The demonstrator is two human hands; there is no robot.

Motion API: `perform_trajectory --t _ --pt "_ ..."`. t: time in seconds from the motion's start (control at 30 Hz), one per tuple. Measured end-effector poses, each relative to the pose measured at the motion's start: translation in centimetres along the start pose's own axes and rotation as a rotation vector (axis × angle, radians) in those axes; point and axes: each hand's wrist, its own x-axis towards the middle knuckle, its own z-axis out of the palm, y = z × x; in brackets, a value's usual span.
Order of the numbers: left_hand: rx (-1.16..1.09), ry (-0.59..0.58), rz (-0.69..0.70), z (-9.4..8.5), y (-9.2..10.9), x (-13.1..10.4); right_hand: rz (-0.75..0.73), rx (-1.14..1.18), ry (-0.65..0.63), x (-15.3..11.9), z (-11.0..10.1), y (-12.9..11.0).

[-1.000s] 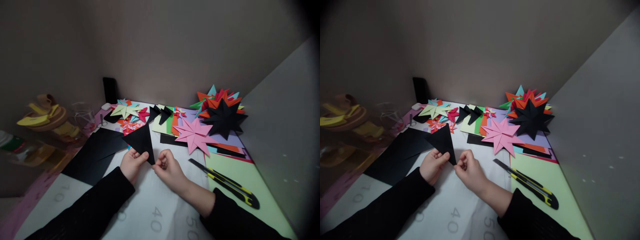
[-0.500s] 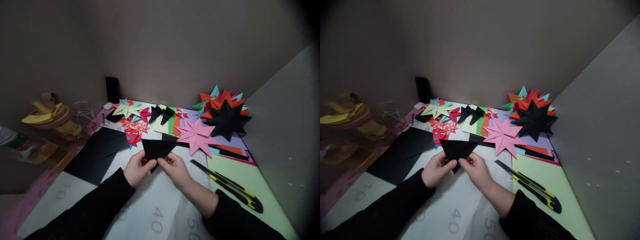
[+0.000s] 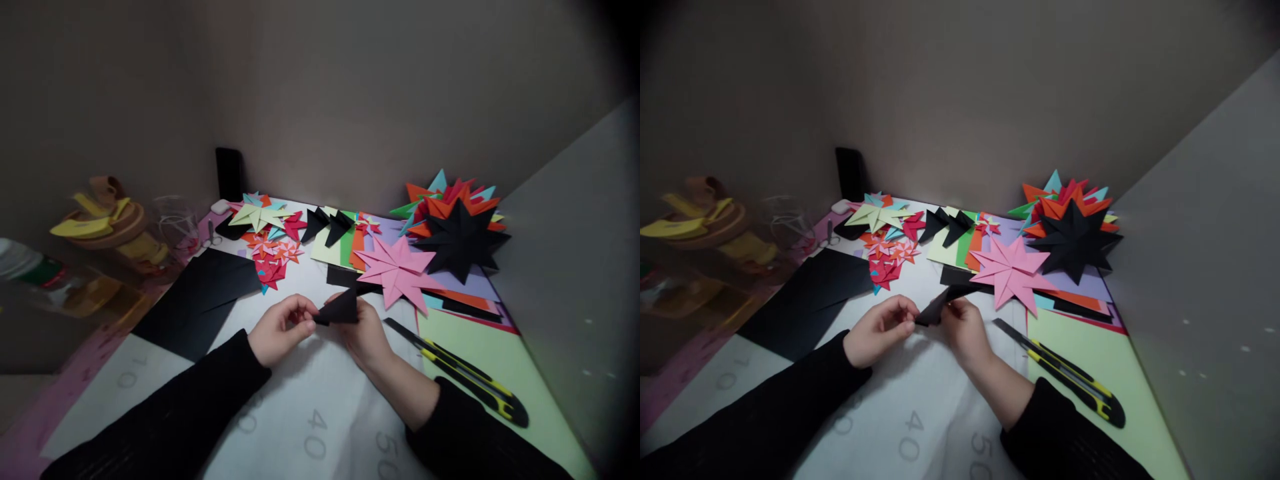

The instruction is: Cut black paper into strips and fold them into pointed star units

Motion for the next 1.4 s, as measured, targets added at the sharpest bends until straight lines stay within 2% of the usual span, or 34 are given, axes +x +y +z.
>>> perform_trajectory --t 0.2,0.4,0.5,0.6,0.73,0.83,1.03,1.13,1.2,1.3,1.4 --pt "0.308 0.151 0.123 0.0 0.8 0.1 0.033 -0.007 0.036 0.0 0.0 0.7" --pt "0.464 0.132 0.348 0.0 0.6 -0.2 0.068 0.014 0.033 0.0 0.5 0.4" --pt "0.601 0.123 0.418 0.1 0.2 -0.4 0.073 0.034 0.027 0.1 0.6 0.3" --pt "0.639 0.198 0.410 0.1 -0.1 -0.4 0.094 0.032 -0.006 -0.1 0.6 0.2" --pt "0.564 0.295 0.366 0.1 -0.3 -0.2 0.124 0.021 -0.093 -0.5 0.7 0.1" --pt "0.558 0.284 0.359 0.1 -0.3 -0.3 0.127 0.039 -0.115 -0.7 0.9 -0.1" --pt "0.597 0.237 0.408 0.0 -0.3 -0.7 0.161 0.188 -0.011 -0.4 1.3 -0.6" --pt "0.537 0.288 0.367 0.1 -0.2 -0.7 0.167 0.219 -0.023 -0.4 1.4 -0.8" --pt "0.456 0.343 0.274 0.2 -0.2 -0.5 0.151 0.182 -0.045 -0.5 1.3 -0.7" --pt "0.197 0.378 0.054 0.3 -0.3 0.0 0.124 0.094 -0.087 -0.6 1.0 -0.3" --pt "-0.096 0.334 -0.089 0.6 -0.5 0.5 0.148 -0.007 -0.139 -0.7 0.9 0.3"
